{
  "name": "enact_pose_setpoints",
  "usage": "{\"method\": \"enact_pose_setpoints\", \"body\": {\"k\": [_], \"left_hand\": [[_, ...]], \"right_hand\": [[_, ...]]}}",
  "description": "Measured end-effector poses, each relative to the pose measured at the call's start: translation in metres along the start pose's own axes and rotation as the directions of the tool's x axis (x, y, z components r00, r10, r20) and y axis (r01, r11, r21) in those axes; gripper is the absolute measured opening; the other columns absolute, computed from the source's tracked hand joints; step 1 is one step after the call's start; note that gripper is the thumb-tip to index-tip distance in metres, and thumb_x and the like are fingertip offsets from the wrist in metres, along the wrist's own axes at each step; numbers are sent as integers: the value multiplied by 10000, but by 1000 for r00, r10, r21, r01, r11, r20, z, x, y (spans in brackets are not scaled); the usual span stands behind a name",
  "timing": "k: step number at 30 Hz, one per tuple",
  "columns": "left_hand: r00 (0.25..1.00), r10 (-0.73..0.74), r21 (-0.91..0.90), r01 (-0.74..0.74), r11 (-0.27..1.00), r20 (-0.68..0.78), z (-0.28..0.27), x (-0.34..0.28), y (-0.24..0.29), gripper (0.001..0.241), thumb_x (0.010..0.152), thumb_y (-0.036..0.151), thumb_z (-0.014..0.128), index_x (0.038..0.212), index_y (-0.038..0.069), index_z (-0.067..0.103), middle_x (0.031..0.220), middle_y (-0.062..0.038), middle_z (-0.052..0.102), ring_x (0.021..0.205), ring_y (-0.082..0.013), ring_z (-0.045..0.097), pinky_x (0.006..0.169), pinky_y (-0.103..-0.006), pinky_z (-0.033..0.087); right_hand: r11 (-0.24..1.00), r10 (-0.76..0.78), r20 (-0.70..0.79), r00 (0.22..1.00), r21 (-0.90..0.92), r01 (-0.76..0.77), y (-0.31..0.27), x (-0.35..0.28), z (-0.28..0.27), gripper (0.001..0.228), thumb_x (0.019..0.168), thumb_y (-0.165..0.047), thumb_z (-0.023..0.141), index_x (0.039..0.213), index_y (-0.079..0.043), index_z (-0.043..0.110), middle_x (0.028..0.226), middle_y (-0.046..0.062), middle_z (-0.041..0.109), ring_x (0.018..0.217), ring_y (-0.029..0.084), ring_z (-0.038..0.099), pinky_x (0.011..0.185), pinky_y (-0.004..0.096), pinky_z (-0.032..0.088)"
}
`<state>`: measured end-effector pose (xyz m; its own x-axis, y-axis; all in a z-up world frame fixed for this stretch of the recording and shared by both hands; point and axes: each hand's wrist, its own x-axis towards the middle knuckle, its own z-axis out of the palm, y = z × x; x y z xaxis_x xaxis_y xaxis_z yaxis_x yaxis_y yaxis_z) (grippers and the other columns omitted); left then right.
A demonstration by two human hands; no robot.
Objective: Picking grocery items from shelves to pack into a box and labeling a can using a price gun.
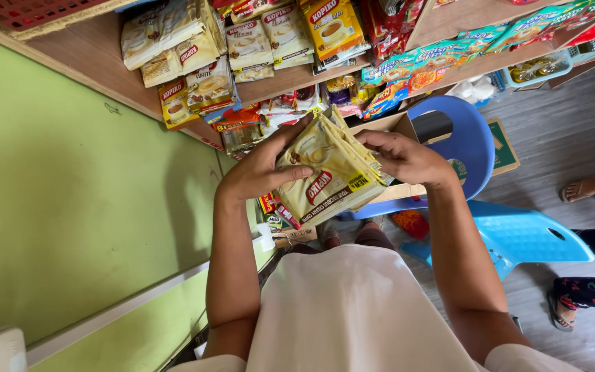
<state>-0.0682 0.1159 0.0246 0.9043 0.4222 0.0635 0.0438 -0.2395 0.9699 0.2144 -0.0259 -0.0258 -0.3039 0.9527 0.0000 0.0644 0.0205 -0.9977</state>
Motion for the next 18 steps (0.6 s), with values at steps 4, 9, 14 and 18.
{"method": "enact_pose_setpoints", "body": {"k": [4, 9, 14, 18], "left_hand": [[993, -106, 201, 114, 973, -52, -4, 3, 10, 836, 775, 306, 890, 1470, 13, 529, 1370, -111, 661, 1256, -178, 620, 1104, -340, 474], [994, -56, 18, 58, 998, -91, 7, 1, -39, 728, 799, 262, 882, 1396, -5, 563, 1297, -100, 633, 1225, -189, 600, 1080, -345, 483], [999, -50, -401, 38, 915, -19, 28, -9, -92, 698, 853, 195, 837, 1442, -5, 521, 1319, -79, 619, 1252, -195, 564, 1112, -339, 447], [982, -166, -720, 53, 691, -87, 30, -21, -106, 762, 818, 162, 816, 1482, 22, 469, 1340, -77, 615, 1230, -191, 594, 1067, -340, 487]], "right_hand": [[998, 18, -38, 999, 56, -16, 30, 1, 0, 346, 1033, -3, 500, 1366, 24, 591, 1244, 72, 688, 1119, 111, 612, 975, 290, 511], [980, 40, -116, 993, 198, -16, 12, 2, 8, 398, 1015, -10, 540, 1408, 47, 565, 1240, 106, 714, 1104, 129, 653, 958, 309, 543], [955, 111, -28, 993, 279, -99, -24, -7, 6, 554, 965, -64, 598, 1495, 23, 463, 1262, 138, 722, 1143, 159, 676, 973, 323, 552], [904, 200, 35, 979, 380, -198, 47, -53, -16, 711, 930, -87, 674, 1578, 3, 398, 1253, 158, 682, 1030, 159, 601, 859, 320, 474]]}}
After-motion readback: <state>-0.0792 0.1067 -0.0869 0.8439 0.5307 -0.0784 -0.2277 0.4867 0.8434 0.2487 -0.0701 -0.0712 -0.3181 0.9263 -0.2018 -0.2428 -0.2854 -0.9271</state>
